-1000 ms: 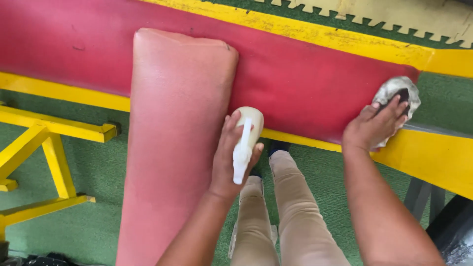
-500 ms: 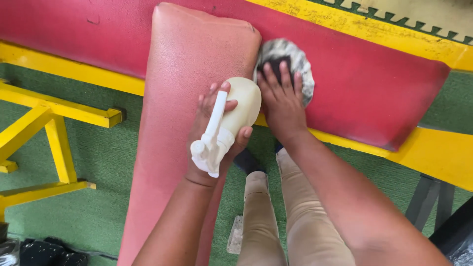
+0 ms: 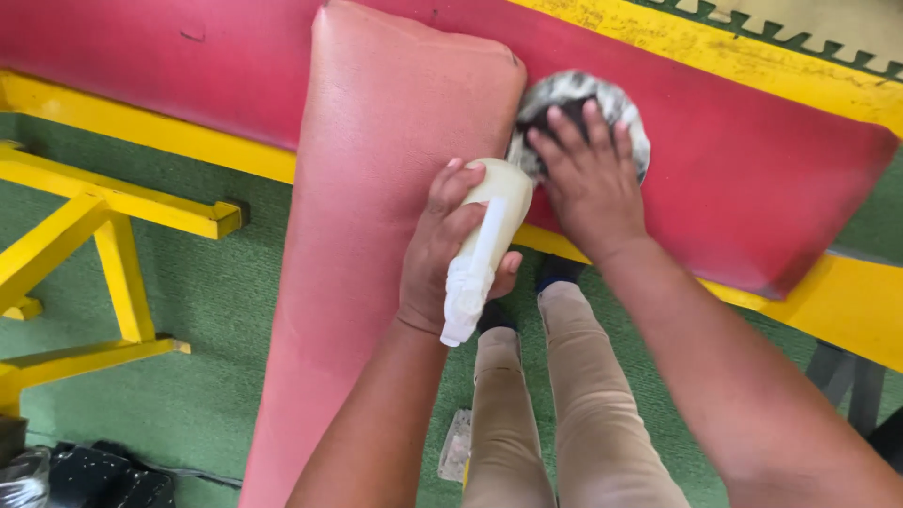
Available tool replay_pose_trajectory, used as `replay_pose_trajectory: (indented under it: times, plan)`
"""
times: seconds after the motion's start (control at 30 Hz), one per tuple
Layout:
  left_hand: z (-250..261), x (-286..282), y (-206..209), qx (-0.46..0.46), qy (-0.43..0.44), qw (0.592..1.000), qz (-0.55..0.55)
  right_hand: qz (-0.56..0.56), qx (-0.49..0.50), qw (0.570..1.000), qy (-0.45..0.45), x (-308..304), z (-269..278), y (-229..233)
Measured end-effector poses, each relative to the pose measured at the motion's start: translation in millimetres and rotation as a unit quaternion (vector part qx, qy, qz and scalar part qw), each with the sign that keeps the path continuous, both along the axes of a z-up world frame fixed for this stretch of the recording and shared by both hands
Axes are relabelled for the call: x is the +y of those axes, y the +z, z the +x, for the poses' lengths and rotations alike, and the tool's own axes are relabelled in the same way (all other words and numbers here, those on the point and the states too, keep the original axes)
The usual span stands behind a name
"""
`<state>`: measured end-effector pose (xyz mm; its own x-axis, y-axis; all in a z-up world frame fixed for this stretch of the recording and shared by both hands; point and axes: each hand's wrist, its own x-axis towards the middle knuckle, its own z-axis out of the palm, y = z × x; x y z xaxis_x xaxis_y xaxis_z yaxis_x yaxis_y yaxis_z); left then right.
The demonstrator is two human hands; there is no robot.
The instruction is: Cleaning and wiping down various gym equipment using a spray bottle and a cloth.
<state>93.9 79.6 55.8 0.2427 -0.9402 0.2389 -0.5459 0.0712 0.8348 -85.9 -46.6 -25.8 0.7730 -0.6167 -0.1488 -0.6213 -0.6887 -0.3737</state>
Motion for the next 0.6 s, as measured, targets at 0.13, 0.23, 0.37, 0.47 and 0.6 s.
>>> replay_pose_trajectory:
  times: [0.13,0.23,0.37,0.47,0.6]
  plan:
    - [1.3,-3.4,-0.8,-0.002,0.011,1.0,0.021,0.004,-0.007,0.997,-0.073,-33.0,25.8,-11.9]
    - [-1.1,-1.6,-3.1,-0.019,0.008,1.0,0.023,0.005,-0.021,0.995,-0.096,-34.1,20.3,-8.2]
    - [-3.2,-3.7,-5.5,-0.025,0.018,0.999,0.022,-0.013,-0.011,0.997,-0.08,-19.1,-31.1,2.2]
    - [-7.6,-6.7,1.8,-0.039,0.023,0.999,0.026,-0.028,0.024,0.988,-0.149,6.6,-97.2,7.4]
    - [-22.7,-15.5,27.6,-0.029,0.057,0.995,0.083,-0.017,0.056,0.949,-0.311,44.7,-196.4,8.1]
